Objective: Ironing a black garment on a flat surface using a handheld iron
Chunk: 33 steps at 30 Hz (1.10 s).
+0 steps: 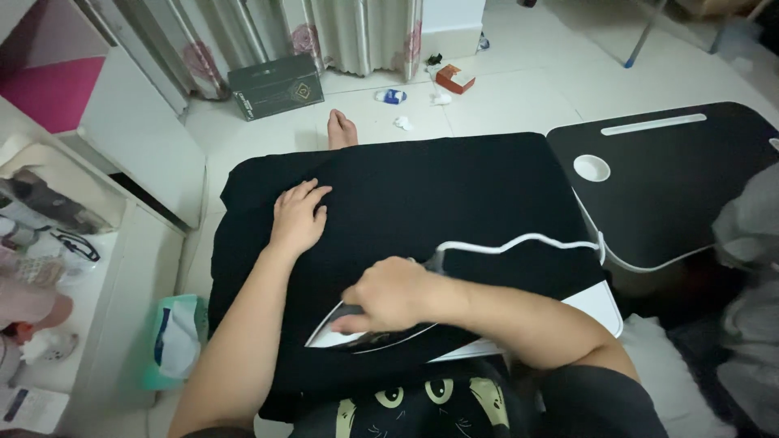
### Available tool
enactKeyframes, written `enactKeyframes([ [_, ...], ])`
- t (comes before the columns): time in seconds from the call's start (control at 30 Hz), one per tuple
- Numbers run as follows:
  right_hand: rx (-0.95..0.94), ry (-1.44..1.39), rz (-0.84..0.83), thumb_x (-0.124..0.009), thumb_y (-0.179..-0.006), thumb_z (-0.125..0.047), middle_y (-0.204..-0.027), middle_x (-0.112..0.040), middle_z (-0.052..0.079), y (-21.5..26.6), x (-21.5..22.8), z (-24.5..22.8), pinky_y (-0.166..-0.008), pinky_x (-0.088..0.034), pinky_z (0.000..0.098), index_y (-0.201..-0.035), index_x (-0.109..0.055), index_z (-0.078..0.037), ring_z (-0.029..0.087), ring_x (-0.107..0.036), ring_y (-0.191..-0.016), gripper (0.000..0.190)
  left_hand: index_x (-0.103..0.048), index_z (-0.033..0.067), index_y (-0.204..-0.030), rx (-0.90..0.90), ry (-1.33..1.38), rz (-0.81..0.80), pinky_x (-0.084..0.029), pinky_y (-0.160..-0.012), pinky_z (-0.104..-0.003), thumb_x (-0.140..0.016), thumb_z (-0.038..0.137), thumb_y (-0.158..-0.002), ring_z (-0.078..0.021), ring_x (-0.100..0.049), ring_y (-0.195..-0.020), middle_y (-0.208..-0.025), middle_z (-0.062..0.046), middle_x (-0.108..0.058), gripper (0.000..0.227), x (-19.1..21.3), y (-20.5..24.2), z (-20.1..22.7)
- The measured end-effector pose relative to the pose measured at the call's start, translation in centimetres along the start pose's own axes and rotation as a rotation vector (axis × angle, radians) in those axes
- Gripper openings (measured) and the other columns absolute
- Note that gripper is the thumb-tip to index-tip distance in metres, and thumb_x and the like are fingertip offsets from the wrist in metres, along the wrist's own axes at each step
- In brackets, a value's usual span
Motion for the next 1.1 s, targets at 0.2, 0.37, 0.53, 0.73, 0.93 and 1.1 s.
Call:
enactKeyframes([
  [0.2, -0.019, 0.058, 0.048, -0.044, -0.092, -0.059, -0.064, -0.069, 0.016, -0.3, -1.2, -0.7, -0.062, -0.055, 0.0447, -0.079, -0.066, -0.011, 0.037, -0.072, -0.065, 0.054, -0.060, 0.0248, -0.139, -0.007, 0.016, 0.004, -0.022, -0.118, -0.057, -0.055, 0.019, -0.097, -0.0308, -0.039, -0.144, -0.149, -0.010, -0.050, 0.042, -0.1, -0.1, -0.1],
  [0.37, 0.017, 0.030, 0.100, -0.044, -0.093, -0.058, -0.062, -0.068, 0.013, -0.7, -1.6, -0.6, -0.062, -0.056, 0.0423, -0.082, -0.065, -0.011, 0.034, -0.071, -0.063, 0.052, -0.059, 0.0248, -0.140, -0.004, -0.002, -0.007, -0.023, -0.118, -0.057, -0.055, 0.019, -0.098, -0.0302, -0.039, -0.144, -0.150, -0.009, -0.049, 0.042, 0.8, 0.3, 0.6],
  [0.53, 0.013, -0.004, 0.002, -0.047, -0.092, -0.057, -0.062, -0.069, 0.015, -0.2, -1.3, 0.7, -0.061, -0.055, 0.0450, -0.076, -0.066, -0.012, 0.038, -0.071, -0.063, 0.051, -0.059, 0.0249, -0.140, 0.008, 0.017, -0.014, -0.022, -0.119, -0.056, -0.054, 0.019, -0.099, -0.0296, -0.037, -0.145, -0.151, -0.009, -0.047, 0.042, 0.2, 0.0, 0.2],
  [0.73, 0.071, 0.124, 0.207, -0.046, -0.093, -0.058, -0.062, -0.066, 0.017, -1.0, -3.4, -1.2, -0.059, -0.056, 0.0440, -0.081, -0.062, -0.010, 0.036, -0.071, -0.063, 0.052, -0.060, 0.0241, -0.139, -0.014, 0.020, 0.004, -0.024, -0.117, -0.058, -0.055, 0.018, -0.099, -0.0320, -0.039, -0.143, -0.149, -0.012, -0.050, 0.041, 0.5, 0.5, 0.2],
  [0.93, 0.057, 0.049, -0.001, -0.047, -0.092, -0.057, -0.064, -0.068, 0.018, -0.7, -1.3, 0.4, -0.061, -0.056, 0.0498, -0.082, -0.064, -0.010, 0.040, -0.071, -0.066, 0.051, -0.058, 0.0233, -0.140, -0.042, -0.020, 0.022, -0.025, -0.116, -0.057, -0.054, 0.020, -0.099, -0.0298, -0.038, -0.144, -0.150, -0.010, -0.048, 0.042, -0.8, -0.1, -0.8],
  [1.1, 0.039, -0.002, -0.060, -0.049, -0.094, -0.055, -0.064, -0.070, 0.011, -1.3, -1.1, 0.6, -0.063, -0.057, 0.0421, -0.081, -0.067, -0.014, 0.034, -0.073, -0.065, 0.046, -0.060, 0.0210, -0.137, -0.044, 0.026, 0.062, -0.025, -0.115, -0.060, -0.057, 0.016, -0.097, -0.0324, -0.040, -0.142, -0.147, -0.011, -0.051, 0.041, -0.8, 0.1, -0.9],
])
Point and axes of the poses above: each hand's wrist, its own y-axis away from the middle knuckle, its own x-axis out of the back of the hand, z = x × y, the point moved 1 cm from there along -y, towards the middle knuckle
